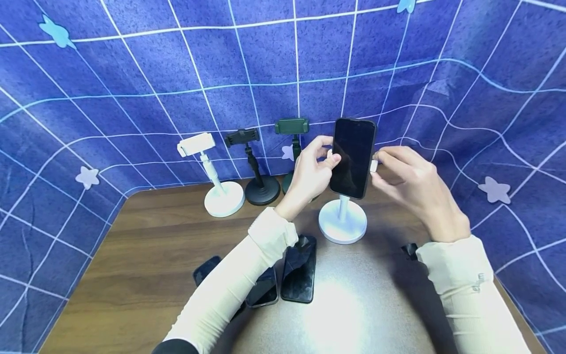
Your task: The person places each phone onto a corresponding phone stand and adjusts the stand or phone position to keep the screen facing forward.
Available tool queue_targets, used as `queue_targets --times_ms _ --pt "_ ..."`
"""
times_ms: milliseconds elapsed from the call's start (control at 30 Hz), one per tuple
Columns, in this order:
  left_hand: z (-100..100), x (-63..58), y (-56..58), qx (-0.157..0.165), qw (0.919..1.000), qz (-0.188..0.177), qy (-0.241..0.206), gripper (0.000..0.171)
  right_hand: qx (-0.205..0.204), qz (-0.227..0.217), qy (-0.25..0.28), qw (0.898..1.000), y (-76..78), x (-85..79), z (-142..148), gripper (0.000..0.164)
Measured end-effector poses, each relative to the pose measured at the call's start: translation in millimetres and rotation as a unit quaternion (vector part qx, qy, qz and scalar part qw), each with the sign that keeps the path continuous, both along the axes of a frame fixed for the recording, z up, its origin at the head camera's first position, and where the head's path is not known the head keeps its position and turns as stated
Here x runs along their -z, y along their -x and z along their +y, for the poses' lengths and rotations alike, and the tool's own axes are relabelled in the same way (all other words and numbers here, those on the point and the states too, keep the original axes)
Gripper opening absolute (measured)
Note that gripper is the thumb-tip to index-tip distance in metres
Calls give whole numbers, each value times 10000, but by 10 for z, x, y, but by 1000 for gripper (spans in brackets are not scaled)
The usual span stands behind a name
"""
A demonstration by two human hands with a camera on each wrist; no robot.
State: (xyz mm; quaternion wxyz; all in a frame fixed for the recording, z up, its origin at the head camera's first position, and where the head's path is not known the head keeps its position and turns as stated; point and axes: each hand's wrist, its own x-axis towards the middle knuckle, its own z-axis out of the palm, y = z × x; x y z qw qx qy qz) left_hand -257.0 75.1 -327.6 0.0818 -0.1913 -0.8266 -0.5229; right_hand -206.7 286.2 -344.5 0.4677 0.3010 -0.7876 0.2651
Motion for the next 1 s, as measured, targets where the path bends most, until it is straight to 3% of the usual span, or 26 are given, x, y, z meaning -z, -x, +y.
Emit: queue_targets --times_ms 300,433,533,600,667,733,800,900,1000 --pt "-13 -39 28 40 10000 -38 39 33 -62 -220 152 9996 25 16 7 30" --pt "-19 -18 7 15 10000 15 -71 33 159 -442 290 9985 12 104 12 38" --pt "-7 2 -15 41 9999 -13 -128 32 158 -913 744 9929 -30 181 18 40" --pt "-1 14 -23 -9 9999 -26 -159 33 -347 -1590 1386 9769 -62 222 -4 37" --pt "3 21 -24 -104 9998 -22 -184 33 -970 -2307 2154 9439 -85 242 -47 31" --pt "3 31 -25 -202 9996 28 -201 34 -1229 -2845 2651 9131 -94 247 -99 28" --pt "-2 42 -27 -234 9995 70 -206 34 -1288 -3158 2918 8936 -89 236 -150 25" --pt "-12 60 -40 -168 9995 111 -238 36 -829 -3234 2857 8983 -77 222 -207 18" --pt "-25 74 -49 -104 9996 71 -248 38 -699 -3258 2940 8958 -64 213 -241 13"
